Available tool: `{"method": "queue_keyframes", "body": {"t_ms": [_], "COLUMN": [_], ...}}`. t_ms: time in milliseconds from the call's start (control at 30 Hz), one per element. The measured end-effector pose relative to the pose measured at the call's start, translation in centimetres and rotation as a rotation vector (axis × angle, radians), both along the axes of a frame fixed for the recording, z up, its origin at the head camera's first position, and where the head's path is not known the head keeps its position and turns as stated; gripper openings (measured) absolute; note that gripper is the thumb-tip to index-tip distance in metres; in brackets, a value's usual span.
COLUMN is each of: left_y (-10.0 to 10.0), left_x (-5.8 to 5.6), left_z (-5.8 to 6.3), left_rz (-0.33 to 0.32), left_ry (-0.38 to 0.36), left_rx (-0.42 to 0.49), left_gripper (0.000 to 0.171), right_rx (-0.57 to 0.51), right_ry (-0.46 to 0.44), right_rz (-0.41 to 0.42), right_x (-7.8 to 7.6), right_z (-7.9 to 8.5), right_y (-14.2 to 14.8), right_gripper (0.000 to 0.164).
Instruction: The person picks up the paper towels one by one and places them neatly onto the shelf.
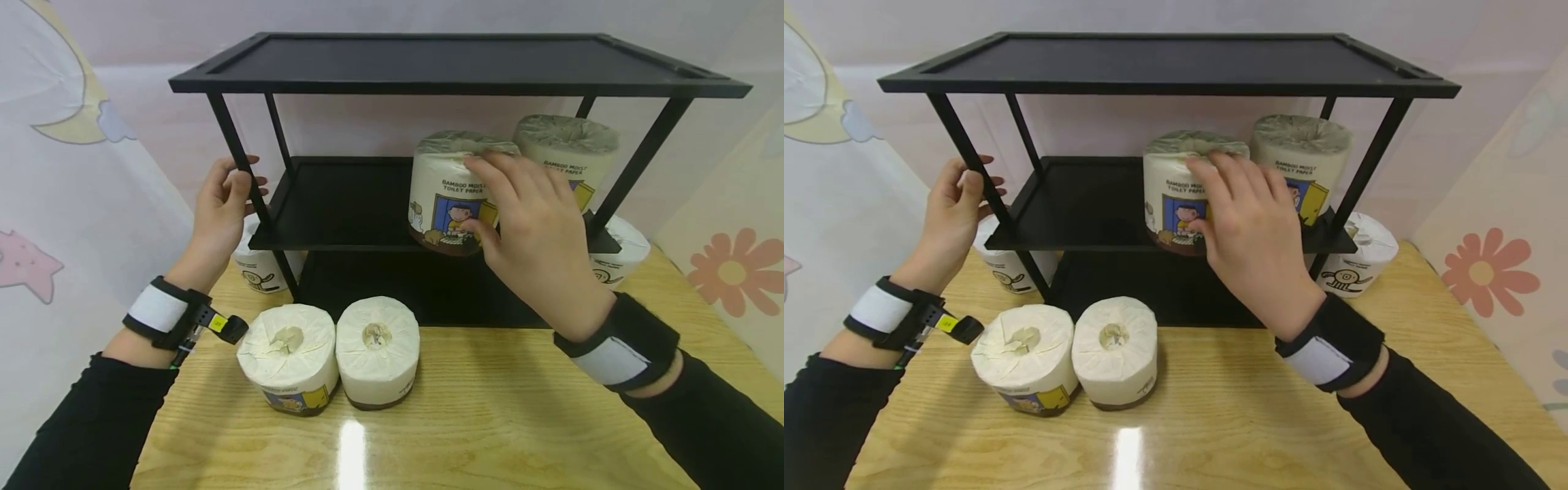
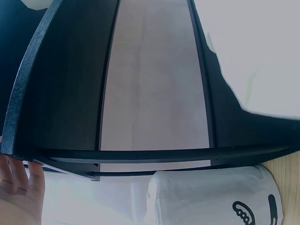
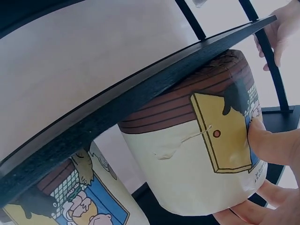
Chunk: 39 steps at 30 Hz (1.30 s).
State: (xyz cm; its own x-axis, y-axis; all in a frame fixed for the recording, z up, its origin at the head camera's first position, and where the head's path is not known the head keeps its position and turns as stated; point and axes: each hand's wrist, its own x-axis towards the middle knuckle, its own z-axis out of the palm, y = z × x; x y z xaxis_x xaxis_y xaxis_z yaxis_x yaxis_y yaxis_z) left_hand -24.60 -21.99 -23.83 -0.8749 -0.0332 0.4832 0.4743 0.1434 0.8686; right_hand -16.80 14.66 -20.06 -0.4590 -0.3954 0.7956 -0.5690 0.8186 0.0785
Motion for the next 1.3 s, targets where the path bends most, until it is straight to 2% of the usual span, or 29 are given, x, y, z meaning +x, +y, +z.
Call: {"method": "queue_keyframes", "body": {"t_ms": [400,700,833,1300], "left_y": [0.0,0.1,0.1,0.1], "left_x": [-0.1,0.1,0.1,0.1], "left_z": [-0.1,-0.1,-0.1,-0.2], "left_rz": [-0.012,-0.034,-0.025,-0.034], "left_ry": [-0.002,-0.002,-0.011,0.003], "left_rx": [0.015,0.032,0.032,0.041], "left_gripper": [0.05,0.051,0.052,0.053], "right_rx": [0.054,0.062,0.071,0.089], "right_ry": [-0.023,-0.009,-0.027,-0.008], "right_rz": [-0.062,-0.043,-0.039,-0.051], "right_x": [-0.6,-1.3,-1.7,-3.0], "right_z": [-0.2,-0.4,-0.5,-0.9], "right_y": [-0.1,0.0,0.0,0.4], "right_gripper": [0.063,0.061,0.06,0.061]}}
